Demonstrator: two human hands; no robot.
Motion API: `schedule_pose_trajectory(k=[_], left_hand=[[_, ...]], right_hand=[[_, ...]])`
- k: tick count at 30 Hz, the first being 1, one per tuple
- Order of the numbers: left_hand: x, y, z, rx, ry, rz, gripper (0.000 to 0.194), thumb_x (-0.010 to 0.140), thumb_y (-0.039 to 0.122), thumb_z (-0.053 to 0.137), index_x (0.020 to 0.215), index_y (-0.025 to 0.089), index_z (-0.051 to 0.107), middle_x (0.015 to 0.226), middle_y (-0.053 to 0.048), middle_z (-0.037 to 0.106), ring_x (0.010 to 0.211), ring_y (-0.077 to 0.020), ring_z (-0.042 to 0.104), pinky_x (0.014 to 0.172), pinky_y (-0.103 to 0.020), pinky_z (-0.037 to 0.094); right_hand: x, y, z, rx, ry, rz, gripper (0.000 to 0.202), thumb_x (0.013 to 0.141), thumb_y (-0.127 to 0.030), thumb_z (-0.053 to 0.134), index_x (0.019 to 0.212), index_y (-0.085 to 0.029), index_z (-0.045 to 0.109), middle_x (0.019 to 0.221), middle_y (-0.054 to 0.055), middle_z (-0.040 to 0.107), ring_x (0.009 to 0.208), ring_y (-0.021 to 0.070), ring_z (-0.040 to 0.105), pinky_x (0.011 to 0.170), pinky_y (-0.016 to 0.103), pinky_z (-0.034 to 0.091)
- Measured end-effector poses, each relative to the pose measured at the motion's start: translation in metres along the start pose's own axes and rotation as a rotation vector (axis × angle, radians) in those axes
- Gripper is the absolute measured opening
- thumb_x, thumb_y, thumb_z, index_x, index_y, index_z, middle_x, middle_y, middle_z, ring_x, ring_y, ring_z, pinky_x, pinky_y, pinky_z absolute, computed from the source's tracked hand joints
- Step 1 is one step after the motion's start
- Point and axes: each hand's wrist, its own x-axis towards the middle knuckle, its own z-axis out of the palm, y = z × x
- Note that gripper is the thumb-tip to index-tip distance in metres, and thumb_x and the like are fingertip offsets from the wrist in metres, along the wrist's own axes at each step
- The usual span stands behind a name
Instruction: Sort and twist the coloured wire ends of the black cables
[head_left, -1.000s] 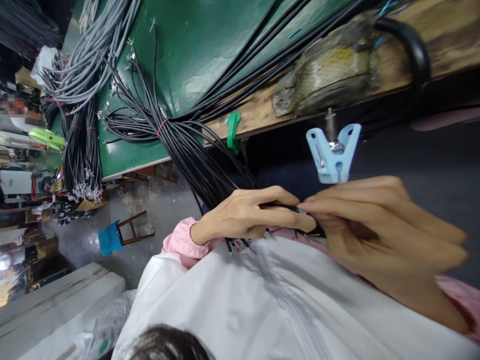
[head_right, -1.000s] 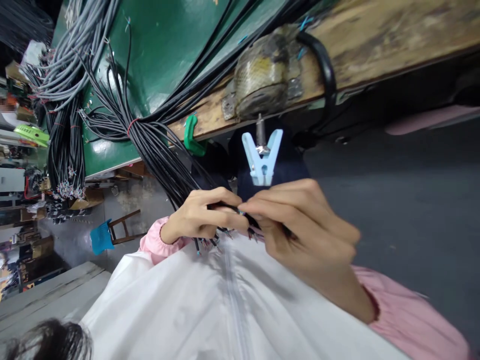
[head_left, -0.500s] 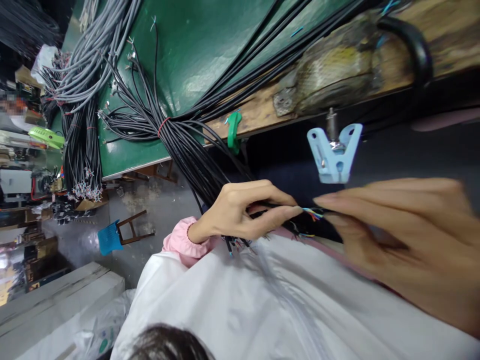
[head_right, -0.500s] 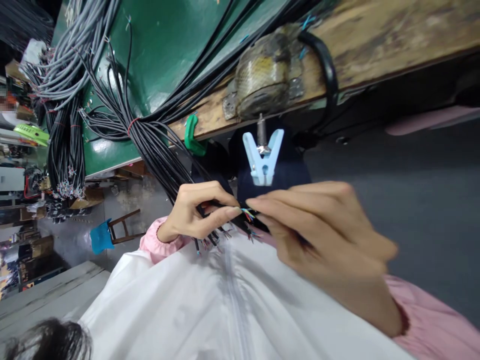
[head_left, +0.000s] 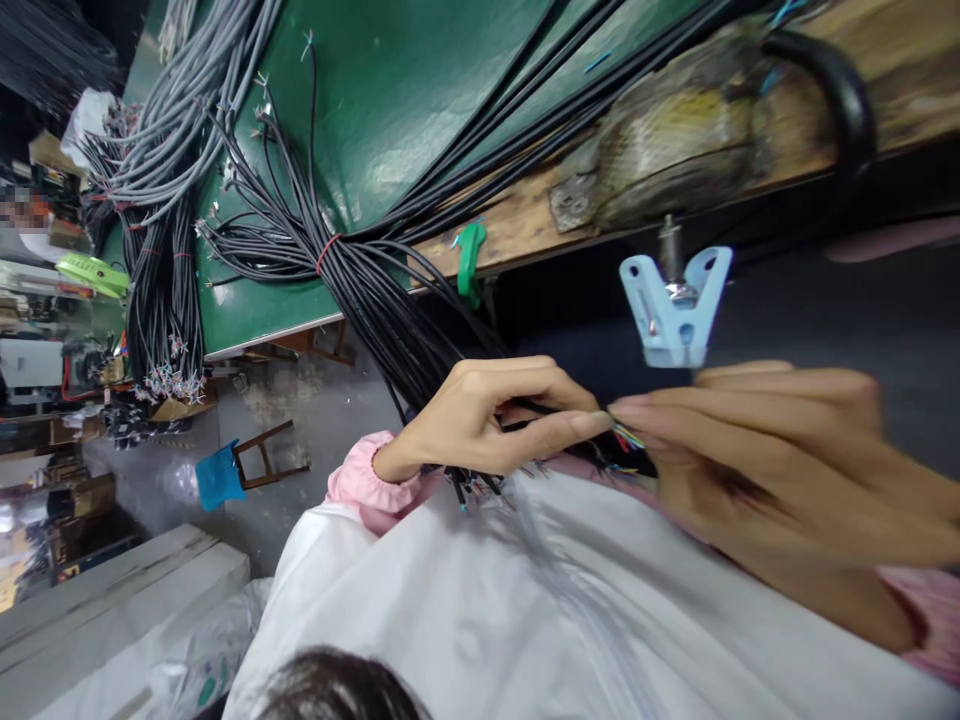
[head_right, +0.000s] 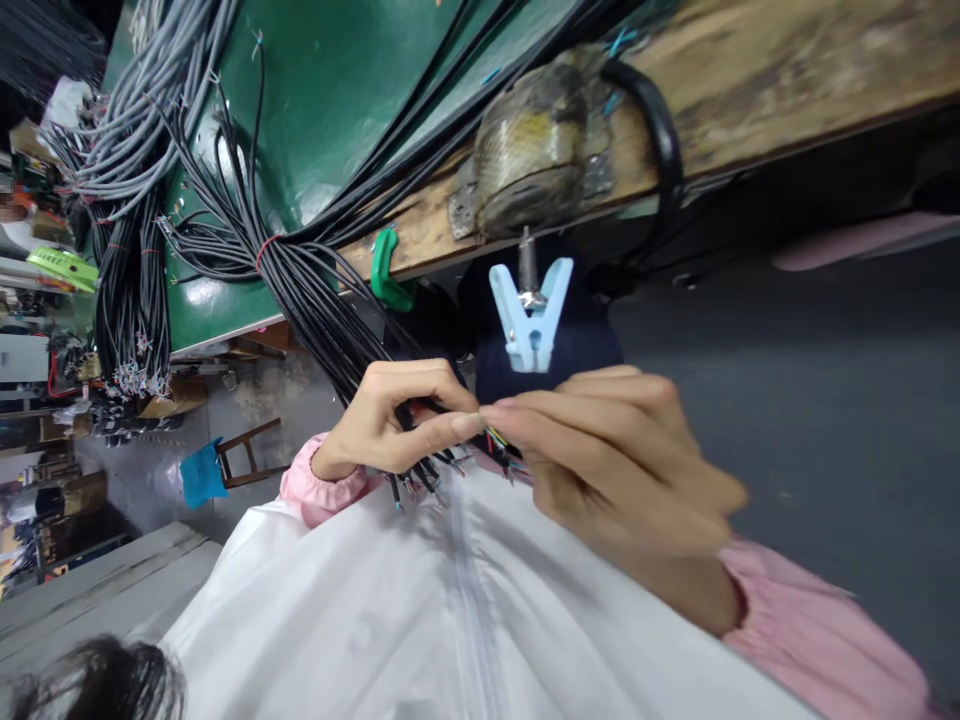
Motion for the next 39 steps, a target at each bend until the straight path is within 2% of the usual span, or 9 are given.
schedule_pose_trajectory(k=[6,9,11,14,19,24,27,32,39], left_hand=[[0.000,0.004,-0.004,-0.005,-0.036,0.038,0.053,0.097,0.053,0.048,0.085,0.008,0.075,0.076,-0.005,0.070,0.064,-0.0063,0.058,0.056,-0.019,0.042],[0.001,0.004,0.000,0.006,0.044,0.078,0.056,0.098,0.052,0.045,0.086,0.007,0.075,0.075,-0.005,0.069,0.062,-0.0051,0.056,0.055,-0.018,0.041],[0.003,0.003,0.006,-0.009,0.153,0.112,0.050,0.096,0.051,0.052,0.080,0.009,0.073,0.071,-0.003,0.069,0.058,-0.0046,0.055,0.051,-0.017,0.040],[0.008,0.000,0.016,-0.030,0.350,0.221,0.039,0.093,0.047,0.063,0.074,0.013,0.069,0.064,0.000,0.067,0.053,-0.0042,0.052,0.046,-0.017,0.039],[0.016,-0.004,0.031,0.063,0.505,0.243,0.044,0.094,0.052,0.059,0.075,0.014,0.067,0.063,0.001,0.065,0.053,-0.0040,0.051,0.054,-0.019,0.046],[0.021,-0.005,0.039,0.101,0.646,0.397,0.028,0.093,0.036,0.065,0.077,0.013,0.066,0.067,0.002,0.067,0.055,-0.0028,0.056,0.051,-0.013,0.045],[0.021,-0.008,0.041,0.199,0.649,0.353,0.032,0.094,0.041,0.063,0.077,0.014,0.067,0.066,0.002,0.068,0.056,-0.0040,0.057,0.054,-0.015,0.049],[0.020,-0.008,0.043,0.269,0.642,0.281,0.036,0.095,0.045,0.059,0.078,0.015,0.068,0.067,0.001,0.068,0.048,-0.0023,0.048,0.042,-0.015,0.040],[0.022,-0.007,0.044,0.269,0.700,0.307,0.038,0.095,0.048,0.058,0.075,0.017,0.066,0.064,0.004,0.066,0.041,-0.0002,0.040,0.037,-0.014,0.033]], right_hand=[[0.008,0.002,-0.002,0.027,-0.077,0.136,0.023,0.091,-0.016,0.060,0.073,-0.031,0.063,0.065,-0.001,0.065,0.061,0.0158,0.060,0.058,0.033,0.049],[0.014,0.012,0.002,0.268,-0.111,0.480,0.027,0.093,-0.042,0.064,0.071,-0.027,0.064,0.066,0.002,0.064,0.059,0.0160,0.060,0.054,0.032,0.046],[0.022,0.016,0.010,0.505,-0.108,0.761,0.048,0.085,-0.071,0.061,0.070,-0.025,0.065,0.065,0.004,0.063,0.057,0.0178,0.059,0.052,0.034,0.047],[0.041,0.019,0.025,0.777,-0.191,0.938,0.065,0.075,-0.089,0.053,0.072,-0.025,0.066,0.065,0.003,0.061,0.056,0.0190,0.058,0.051,0.035,0.050],[0.061,0.018,0.038,0.956,-0.301,0.981,0.069,0.064,-0.094,0.057,0.060,-0.025,0.053,0.056,0.000,0.047,0.050,0.0160,0.046,0.043,0.031,0.043],[0.058,0.015,0.038,1.056,-0.265,0.989,0.065,0.072,-0.086,0.060,0.059,-0.024,0.044,0.059,-0.002,0.033,0.051,0.0136,0.033,0.042,0.029,0.034],[0.058,0.013,0.038,1.155,-0.253,0.992,0.065,0.074,-0.084,0.060,0.059,-0.023,0.042,0.061,-0.002,0.031,0.053,0.0133,0.028,0.043,0.028,0.034],[0.057,0.014,0.040,1.252,-0.246,0.992,0.063,0.076,-0.080,0.063,0.058,-0.023,0.042,0.060,-0.002,0.028,0.054,0.0137,0.024,0.044,0.027,0.032],[0.050,0.018,0.040,1.273,-0.240,1.072,0.062,0.069,-0.084,0.067,0.059,-0.024,0.053,0.060,-0.001,0.034,0.055,0.0127,0.033,0.047,0.026,0.037]])
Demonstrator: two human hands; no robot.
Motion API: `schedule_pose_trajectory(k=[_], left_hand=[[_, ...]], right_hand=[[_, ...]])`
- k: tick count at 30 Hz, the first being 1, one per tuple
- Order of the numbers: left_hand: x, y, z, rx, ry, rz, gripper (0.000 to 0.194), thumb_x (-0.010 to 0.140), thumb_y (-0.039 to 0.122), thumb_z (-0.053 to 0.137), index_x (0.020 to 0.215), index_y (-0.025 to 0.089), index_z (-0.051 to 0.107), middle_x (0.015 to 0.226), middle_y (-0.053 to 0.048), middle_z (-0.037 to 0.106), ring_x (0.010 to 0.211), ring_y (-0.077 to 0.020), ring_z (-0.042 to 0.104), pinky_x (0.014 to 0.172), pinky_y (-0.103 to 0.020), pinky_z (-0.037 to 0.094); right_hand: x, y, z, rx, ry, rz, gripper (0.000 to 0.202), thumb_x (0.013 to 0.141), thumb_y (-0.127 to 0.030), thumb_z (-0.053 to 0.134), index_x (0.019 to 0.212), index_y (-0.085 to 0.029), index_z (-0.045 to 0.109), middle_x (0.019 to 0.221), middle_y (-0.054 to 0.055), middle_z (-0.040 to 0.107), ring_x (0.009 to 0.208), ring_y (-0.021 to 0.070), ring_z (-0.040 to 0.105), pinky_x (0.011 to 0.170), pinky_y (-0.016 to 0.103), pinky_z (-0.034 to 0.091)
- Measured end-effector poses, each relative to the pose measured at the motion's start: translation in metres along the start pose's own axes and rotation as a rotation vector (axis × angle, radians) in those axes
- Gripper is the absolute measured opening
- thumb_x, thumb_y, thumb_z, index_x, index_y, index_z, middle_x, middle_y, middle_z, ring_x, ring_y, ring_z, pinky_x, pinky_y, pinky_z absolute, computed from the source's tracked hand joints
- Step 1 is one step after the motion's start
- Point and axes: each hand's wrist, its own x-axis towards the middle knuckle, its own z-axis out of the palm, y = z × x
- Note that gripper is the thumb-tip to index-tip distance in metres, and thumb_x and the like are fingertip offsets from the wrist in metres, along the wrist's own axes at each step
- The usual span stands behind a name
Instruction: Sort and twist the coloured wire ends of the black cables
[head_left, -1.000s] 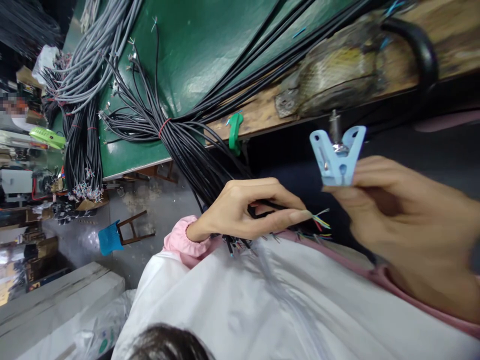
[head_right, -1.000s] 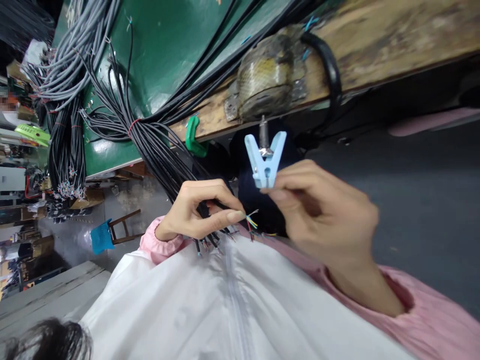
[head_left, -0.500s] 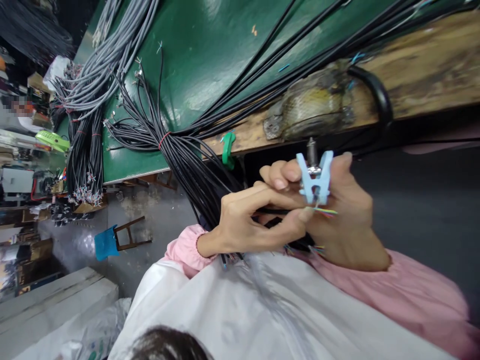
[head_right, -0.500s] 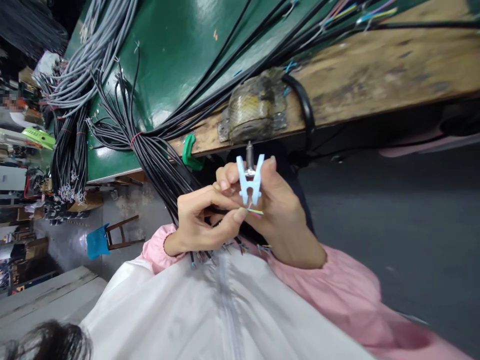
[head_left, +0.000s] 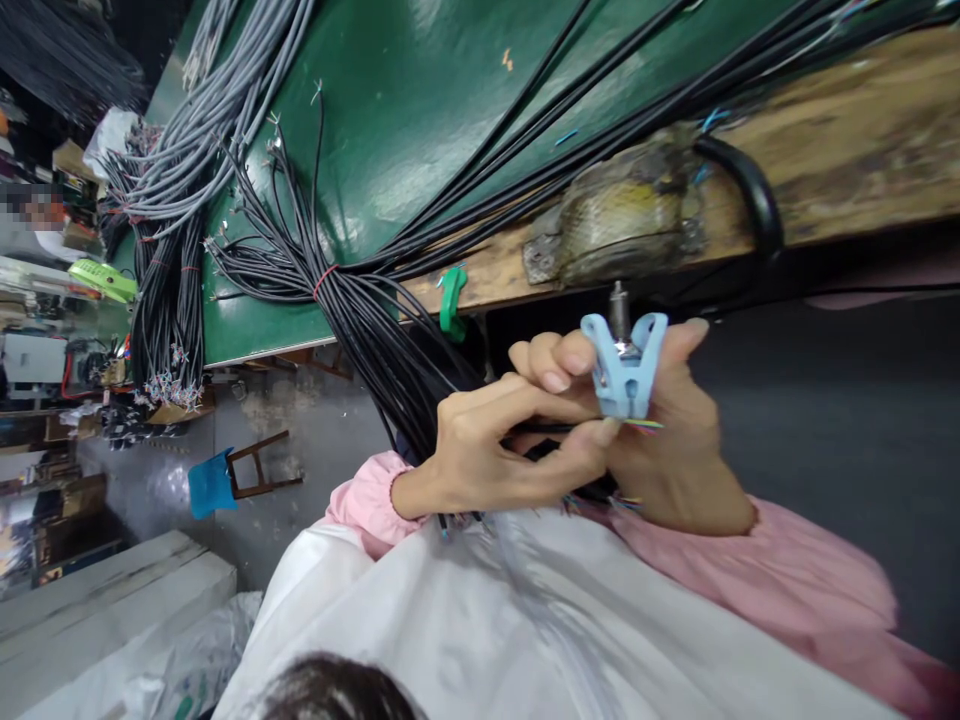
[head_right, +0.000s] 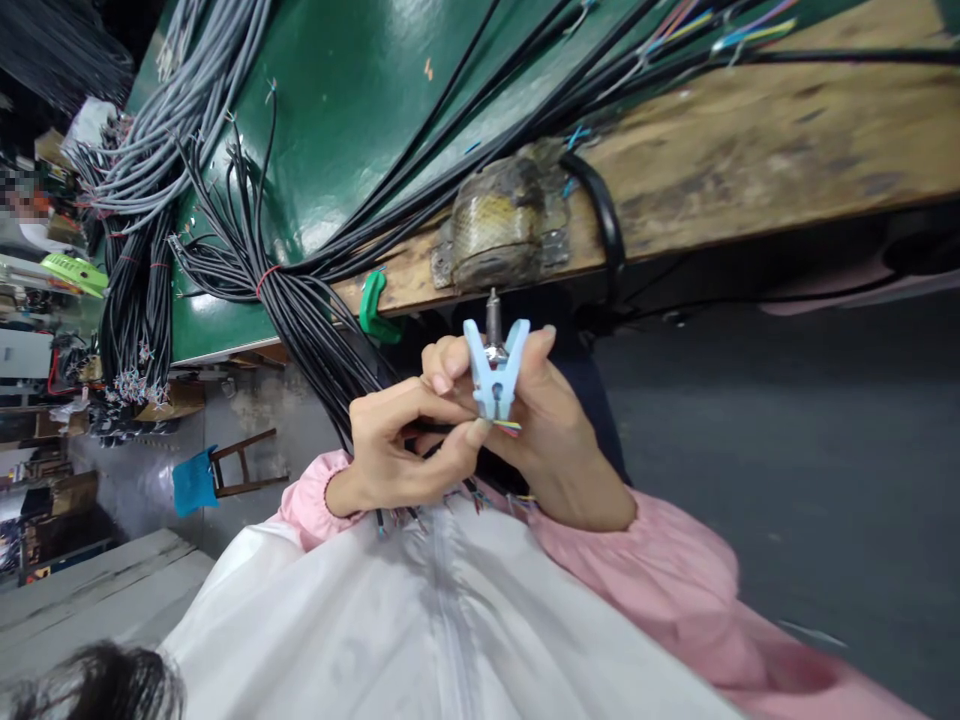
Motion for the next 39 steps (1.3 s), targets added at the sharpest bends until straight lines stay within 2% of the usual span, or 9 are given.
schedule_pose_trajectory(k=[7,13,17,22,27,30,32,35,39], left_hand=[[-0.012,-0.006,-0.009,0.041,-0.235,-0.056,0.036,0.095,0.045,0.060,0.089,0.012,0.073,0.073,-0.001,0.069,0.051,-0.0023,0.051,0.046,-0.016,0.043],[-0.019,-0.013,-0.016,-0.032,-0.354,0.017,0.036,0.100,0.041,0.052,0.096,0.012,0.073,0.080,-0.005,0.073,0.067,-0.0076,0.065,0.065,-0.021,0.056],[-0.018,-0.018,-0.020,-0.120,-0.387,0.086,0.040,0.103,0.040,0.046,0.089,0.015,0.073,0.079,-0.004,0.076,0.072,-0.0095,0.069,0.069,-0.022,0.060],[-0.023,-0.023,-0.022,-0.017,-0.541,-0.001,0.051,0.104,0.047,0.036,0.090,0.017,0.074,0.078,-0.005,0.075,0.072,-0.0134,0.071,0.067,-0.028,0.062],[-0.027,-0.028,-0.017,-0.214,-0.397,0.137,0.036,0.103,0.034,0.045,0.089,0.014,0.071,0.090,-0.007,0.078,0.085,-0.0116,0.073,0.077,-0.024,0.064],[-0.023,-0.026,-0.021,-0.142,-0.510,0.093,0.042,0.104,0.037,0.042,0.092,0.013,0.074,0.088,-0.007,0.077,0.086,-0.0129,0.073,0.079,-0.026,0.063],[-0.013,-0.023,-0.031,-0.077,-0.695,0.051,0.044,0.104,0.039,0.041,0.096,0.013,0.075,0.088,-0.006,0.075,0.088,-0.0143,0.073,0.082,-0.028,0.062],[0.009,-0.019,-0.055,-0.101,-0.885,0.102,0.037,0.102,0.037,0.048,0.098,0.013,0.076,0.090,-0.006,0.074,0.090,-0.0125,0.072,0.083,-0.023,0.060],[0.049,-0.026,-0.082,0.067,-0.592,0.120,0.034,0.099,0.039,0.053,0.101,0.013,0.075,0.096,-0.008,0.074,0.095,-0.0129,0.070,0.091,-0.024,0.057]], right_hand=[[-0.008,0.007,-0.018,-0.027,0.109,0.140,0.064,0.060,-0.088,0.070,0.069,-0.024,0.067,0.063,0.000,0.048,0.056,0.0127,0.047,0.050,0.028,0.043],[-0.038,0.008,-0.032,-0.080,0.215,0.133,0.051,0.064,-0.070,0.082,0.063,-0.023,0.063,0.061,0.000,0.047,0.056,0.0127,0.049,0.050,0.028,0.041],[-0.053,0.001,-0.026,-0.101,0.221,0.076,0.046,0.067,-0.064,0.083,0.060,-0.024,0.061,0.056,0.001,0.044,0.056,0.0142,0.046,0.048,0.029,0.035],[-0.057,-0.010,-0.011,-0.172,0.189,0.014,0.043,0.071,-0.063,0.080,0.059,-0.026,0.063,0.051,0.000,0.043,0.055,0.0159,0.044,0.052,0.032,0.038],[-0.058,-0.012,-0.004,-0.230,0.211,0.007,0.047,0.065,-0.068,0.081,0.054,-0.026,0.061,0.048,0.001,0.044,0.055,0.0175,0.044,0.053,0.034,0.039],[-0.064,-0.011,-0.007,-0.256,0.204,-0.005,0.042,0.069,-0.064,0.080,0.055,-0.027,0.064,0.051,0.002,0.048,0.058,0.0185,0.046,0.056,0.035,0.040],[-0.067,-0.009,-0.012,-0.334,0.149,-0.019,0.040,0.075,-0.061,0.078,0.056,-0.028,0.066,0.053,0.002,0.051,0.060,0.0192,0.048,0.060,0.036,0.041],[-0.066,-0.003,-0.019,-0.483,-0.107,0.011,0.036,0.085,-0.053,0.071,0.060,-0.028,0.067,0.057,0.003,0.055,0.060,0.0197,0.050,0.060,0.037,0.041],[-0.053,0.015,-0.017,-0.542,-0.436,0.032,0.048,0.086,-0.062,0.065,0.057,-0.024,0.065,0.055,0.004,0.056,0.054,0.0183,0.050,0.055,0.036,0.042]])
